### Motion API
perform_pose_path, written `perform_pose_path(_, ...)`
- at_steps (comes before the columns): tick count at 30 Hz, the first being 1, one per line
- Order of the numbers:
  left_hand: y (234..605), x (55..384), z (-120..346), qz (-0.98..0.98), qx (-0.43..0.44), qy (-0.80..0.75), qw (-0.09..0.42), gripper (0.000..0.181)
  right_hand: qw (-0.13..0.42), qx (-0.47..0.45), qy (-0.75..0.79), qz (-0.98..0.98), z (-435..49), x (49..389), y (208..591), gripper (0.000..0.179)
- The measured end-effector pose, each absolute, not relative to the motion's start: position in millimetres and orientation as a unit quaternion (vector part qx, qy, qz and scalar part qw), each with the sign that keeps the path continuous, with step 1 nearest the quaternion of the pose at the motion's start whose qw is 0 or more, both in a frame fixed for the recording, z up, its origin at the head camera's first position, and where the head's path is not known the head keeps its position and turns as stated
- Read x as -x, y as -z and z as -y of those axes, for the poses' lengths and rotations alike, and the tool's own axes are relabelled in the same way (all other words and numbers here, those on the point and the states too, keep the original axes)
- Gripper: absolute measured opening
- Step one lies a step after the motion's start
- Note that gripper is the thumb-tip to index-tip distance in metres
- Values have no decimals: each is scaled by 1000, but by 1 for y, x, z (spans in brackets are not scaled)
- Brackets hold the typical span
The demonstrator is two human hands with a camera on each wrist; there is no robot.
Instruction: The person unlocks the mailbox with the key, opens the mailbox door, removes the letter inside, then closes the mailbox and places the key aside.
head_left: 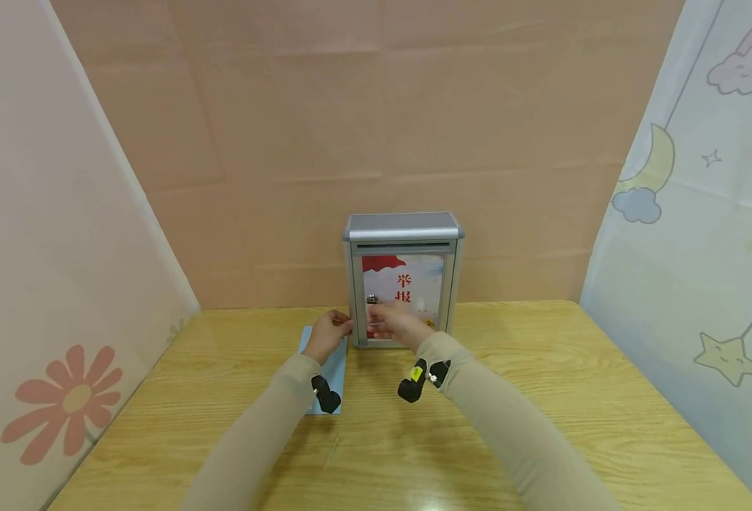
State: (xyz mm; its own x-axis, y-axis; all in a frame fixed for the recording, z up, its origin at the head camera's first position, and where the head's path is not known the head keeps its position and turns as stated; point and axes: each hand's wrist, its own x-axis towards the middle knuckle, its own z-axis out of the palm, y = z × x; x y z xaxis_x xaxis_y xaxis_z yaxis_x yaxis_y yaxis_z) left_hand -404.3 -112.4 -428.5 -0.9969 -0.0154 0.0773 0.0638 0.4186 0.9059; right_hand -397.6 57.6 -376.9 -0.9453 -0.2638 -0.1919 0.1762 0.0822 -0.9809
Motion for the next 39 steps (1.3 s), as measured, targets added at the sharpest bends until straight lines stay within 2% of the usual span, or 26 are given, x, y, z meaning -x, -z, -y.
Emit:
perform_pose_path(7, 430, 405, 114, 841, 14, 540, 38, 23, 105, 57, 601, -790, -55, 391, 372, 30)
perform_pose_path(13, 431, 403, 114, 845, 14, 534, 36, 23, 143, 41, 647, -748, -57, 389, 374, 39)
perform_pose_path(23, 430, 403, 112, 846, 14, 531, 43, 23, 202, 2, 773, -602, -57, 395, 382, 29)
perform_pose_path(33, 430, 402, 111, 846, 15, 531, 53, 21, 151, 42, 706, -691, -55, 391, 377, 29)
perform_pose_path(39, 430, 403, 111, 845, 12, 533, 52, 22, 150, 38, 723, -673, -54, 391, 376, 28)
